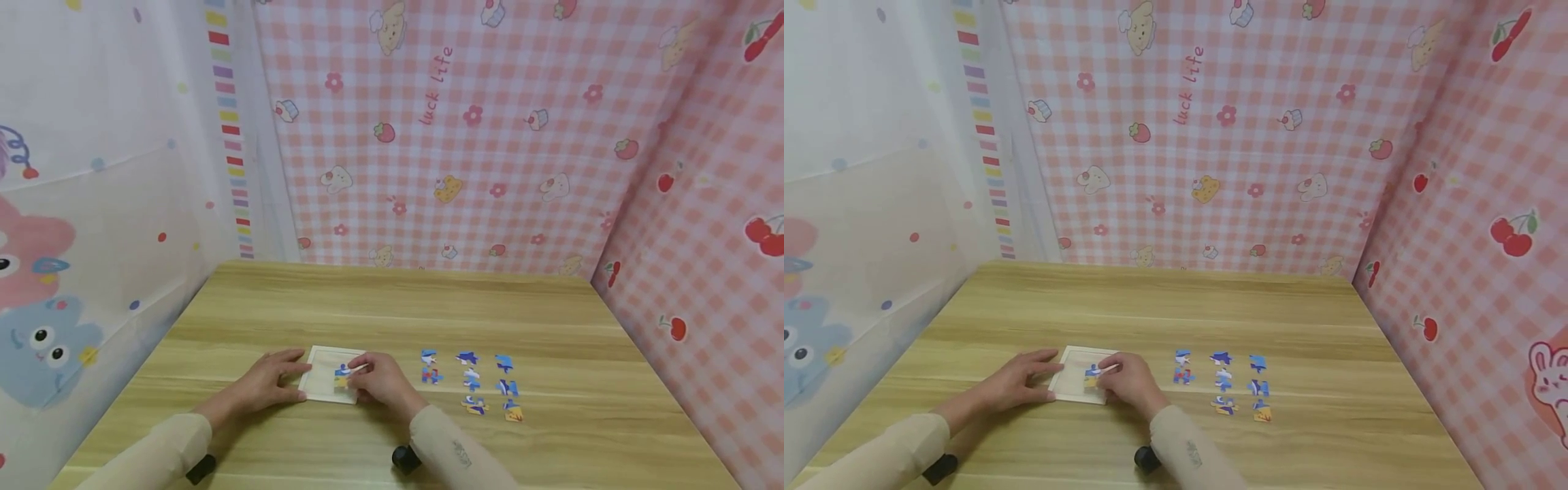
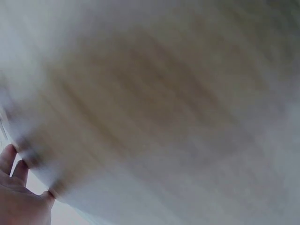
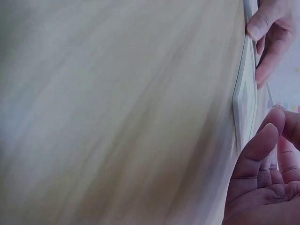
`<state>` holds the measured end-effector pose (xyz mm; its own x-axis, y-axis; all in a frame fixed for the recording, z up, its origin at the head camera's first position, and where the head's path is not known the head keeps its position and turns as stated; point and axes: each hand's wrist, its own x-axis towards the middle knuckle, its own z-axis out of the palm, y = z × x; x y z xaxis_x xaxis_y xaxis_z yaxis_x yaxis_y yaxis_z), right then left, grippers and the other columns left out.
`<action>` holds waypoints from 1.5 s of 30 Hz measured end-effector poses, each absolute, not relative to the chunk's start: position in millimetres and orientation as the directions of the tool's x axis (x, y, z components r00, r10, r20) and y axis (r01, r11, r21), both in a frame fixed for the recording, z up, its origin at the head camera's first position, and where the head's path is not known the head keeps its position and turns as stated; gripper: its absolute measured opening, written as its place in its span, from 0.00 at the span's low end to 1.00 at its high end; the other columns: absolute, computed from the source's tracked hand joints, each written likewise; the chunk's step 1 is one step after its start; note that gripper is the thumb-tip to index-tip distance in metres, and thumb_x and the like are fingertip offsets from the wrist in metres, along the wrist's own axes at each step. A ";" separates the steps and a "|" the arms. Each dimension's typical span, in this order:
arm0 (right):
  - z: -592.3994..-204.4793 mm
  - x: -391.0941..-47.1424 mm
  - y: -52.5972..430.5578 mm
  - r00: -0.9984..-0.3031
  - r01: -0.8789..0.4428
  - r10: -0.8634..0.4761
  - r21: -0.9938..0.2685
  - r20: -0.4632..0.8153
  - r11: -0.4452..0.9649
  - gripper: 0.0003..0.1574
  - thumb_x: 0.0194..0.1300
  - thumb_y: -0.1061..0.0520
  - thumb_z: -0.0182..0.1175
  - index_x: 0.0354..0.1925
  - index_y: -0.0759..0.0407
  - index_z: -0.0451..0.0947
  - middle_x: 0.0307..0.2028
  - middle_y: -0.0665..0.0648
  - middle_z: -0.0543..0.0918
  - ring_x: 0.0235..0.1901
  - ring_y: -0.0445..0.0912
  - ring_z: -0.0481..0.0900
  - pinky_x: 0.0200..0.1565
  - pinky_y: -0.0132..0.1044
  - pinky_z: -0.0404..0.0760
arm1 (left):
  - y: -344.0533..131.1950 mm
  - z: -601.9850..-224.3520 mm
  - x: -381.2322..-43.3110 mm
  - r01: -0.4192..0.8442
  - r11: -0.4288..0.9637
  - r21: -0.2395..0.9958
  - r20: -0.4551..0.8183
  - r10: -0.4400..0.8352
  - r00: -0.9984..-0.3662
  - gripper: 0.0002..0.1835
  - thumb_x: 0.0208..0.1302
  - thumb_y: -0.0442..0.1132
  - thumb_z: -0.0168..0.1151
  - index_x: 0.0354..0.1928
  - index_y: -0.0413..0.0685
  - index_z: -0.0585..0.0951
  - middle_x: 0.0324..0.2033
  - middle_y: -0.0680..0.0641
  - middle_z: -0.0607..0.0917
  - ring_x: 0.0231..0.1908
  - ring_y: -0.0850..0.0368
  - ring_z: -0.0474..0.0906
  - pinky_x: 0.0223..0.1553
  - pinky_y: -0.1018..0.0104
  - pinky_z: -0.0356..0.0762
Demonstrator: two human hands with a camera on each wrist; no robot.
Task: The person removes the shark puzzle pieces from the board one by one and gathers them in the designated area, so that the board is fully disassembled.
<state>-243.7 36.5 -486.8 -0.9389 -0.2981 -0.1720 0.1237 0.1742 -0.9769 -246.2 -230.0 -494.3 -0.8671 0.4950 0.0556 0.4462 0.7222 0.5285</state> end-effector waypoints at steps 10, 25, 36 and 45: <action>-485.7 -244.8 68.4 -0.933 0.119 -0.307 -0.967 -0.187 0.225 0.15 0.59 0.70 0.65 0.47 0.66 0.79 0.29 0.54 0.82 0.22 0.41 0.77 0.24 0.30 0.78 | -238.3 -496.5 -245.2 0.460 0.708 0.535 0.082 0.499 -0.863 0.33 0.59 0.54 0.71 0.60 0.40 0.80 0.67 0.30 0.68 0.67 0.30 0.61 0.65 0.26 0.46; -483.1 -233.4 143.5 -0.932 0.051 -0.313 -0.922 -0.181 0.384 0.13 0.64 0.65 0.65 0.47 0.65 0.79 0.30 0.54 0.82 0.24 0.44 0.79 0.25 0.35 0.79 | -233.5 -494.1 -245.9 0.432 0.705 0.562 0.056 0.489 -0.871 0.33 0.59 0.54 0.71 0.61 0.40 0.79 0.68 0.31 0.67 0.69 0.31 0.59 0.66 0.28 0.42; -481.1 -225.7 180.6 -0.940 0.084 -0.269 -0.906 -0.211 0.416 0.13 0.62 0.68 0.65 0.46 0.67 0.78 0.29 0.55 0.83 0.21 0.44 0.79 0.23 0.35 0.79 | -230.6 -493.2 -247.5 0.445 0.696 0.564 0.064 0.500 -0.864 0.33 0.59 0.54 0.71 0.61 0.39 0.79 0.68 0.30 0.67 0.68 0.31 0.59 0.65 0.26 0.42; -485.2 -219.4 188.0 -0.929 0.129 -0.250 -0.873 -0.272 0.471 0.13 0.61 0.67 0.66 0.45 0.65 0.79 0.30 0.55 0.83 0.22 0.45 0.78 0.25 0.35 0.80 | -229.2 -494.9 -245.3 0.426 0.701 0.572 0.038 0.497 -0.867 0.34 0.59 0.55 0.71 0.61 0.40 0.79 0.68 0.31 0.66 0.69 0.31 0.59 0.66 0.27 0.41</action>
<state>-219.4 188.0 -485.2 -0.9293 -0.2498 -0.2719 0.1288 0.4708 -0.8728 -245.3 -229.2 -494.9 -0.8670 0.4969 0.0376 0.4265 0.7008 0.5718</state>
